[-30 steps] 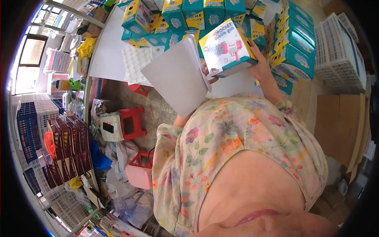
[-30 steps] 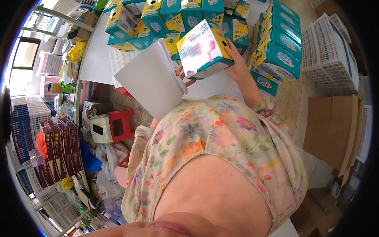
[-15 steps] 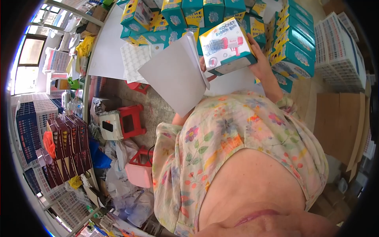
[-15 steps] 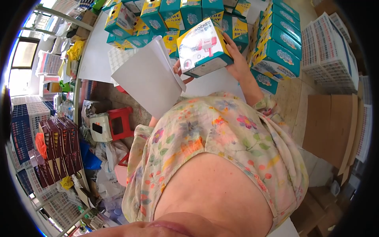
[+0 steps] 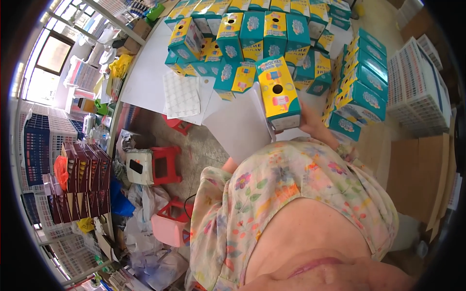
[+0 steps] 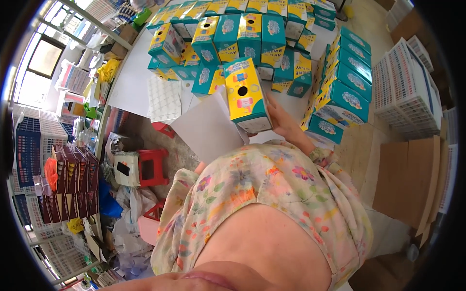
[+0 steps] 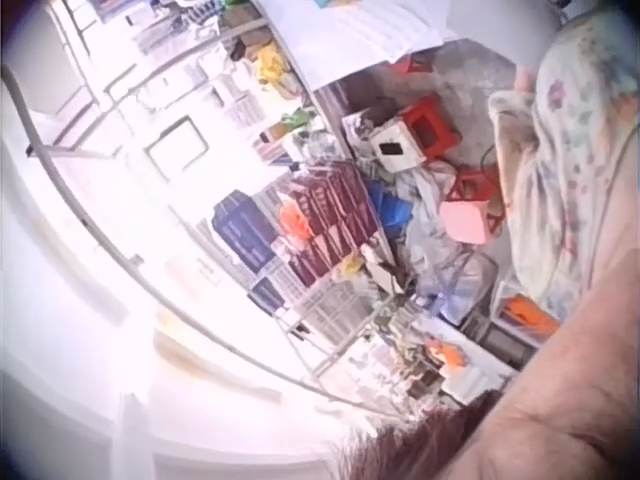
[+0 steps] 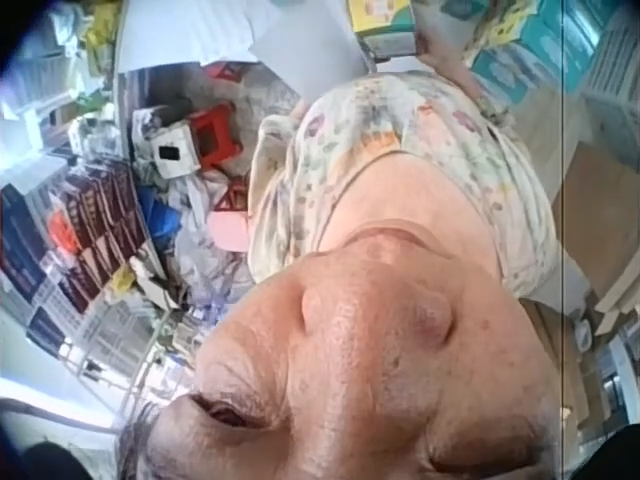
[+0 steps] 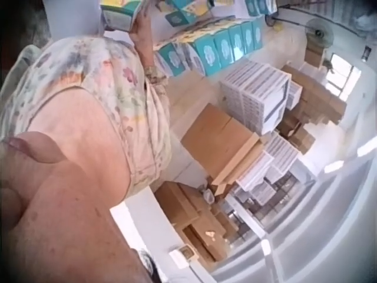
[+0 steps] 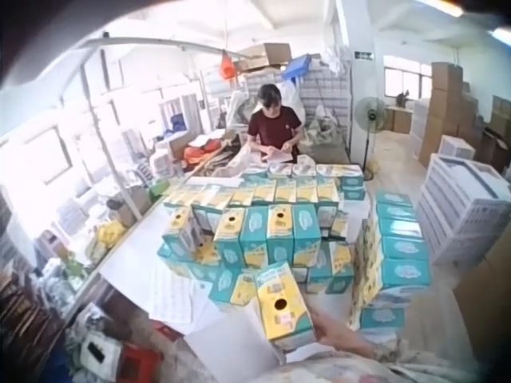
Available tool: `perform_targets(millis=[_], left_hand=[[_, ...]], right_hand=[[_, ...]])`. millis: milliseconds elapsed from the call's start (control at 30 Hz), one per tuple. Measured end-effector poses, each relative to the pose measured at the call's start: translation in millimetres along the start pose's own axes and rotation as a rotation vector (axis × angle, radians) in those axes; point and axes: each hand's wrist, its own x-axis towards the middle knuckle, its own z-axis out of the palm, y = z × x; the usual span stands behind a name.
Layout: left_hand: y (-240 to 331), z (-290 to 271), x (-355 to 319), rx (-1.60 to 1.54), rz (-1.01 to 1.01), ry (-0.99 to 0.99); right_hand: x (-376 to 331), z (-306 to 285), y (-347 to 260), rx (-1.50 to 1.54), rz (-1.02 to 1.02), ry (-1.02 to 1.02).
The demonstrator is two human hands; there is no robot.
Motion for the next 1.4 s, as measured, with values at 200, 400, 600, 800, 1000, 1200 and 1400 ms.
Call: perform_targets(millis=[200, 400, 600, 800, 1000, 1200, 1400], left_hand=[[-10.1, -12.5, -17.8, -0.105, -0.035, 0.052], [-23.9, -34.8, -38.6, -0.205, -0.087, 0.135], [-42.9, -57.7, -36.4, -0.314, -0.142, 0.177], [-72.7, -88.9, -34.3, -0.424, -0.221, 0.224], [-105.9, -114.8, -21.1, -0.366, -0.327, 0.621], [-109.7, -136.6, -40.9, -0.393, -0.139, 0.464], [-118.8, -132.6, -36.5, -0.497, -0.268, 0.519]], right_hand=[[8.7, -19.5, 24.0, 0.14, -0.012, 0.02], [27.0, -1.5, 30.1, 0.154, -0.104, 0.006], [15.4, -4.7, 28.8, -0.631, -0.374, -0.119], [32.3, 38.9, 11.6, 0.121, -0.071, 0.233], [61.8, 0.1, 13.7, -0.065, -0.289, 0.168], [88.1, -19.7, 20.0, -0.294, -0.337, 0.271], [100.3, -32.5, 20.3, -0.341, -0.368, 0.279]])
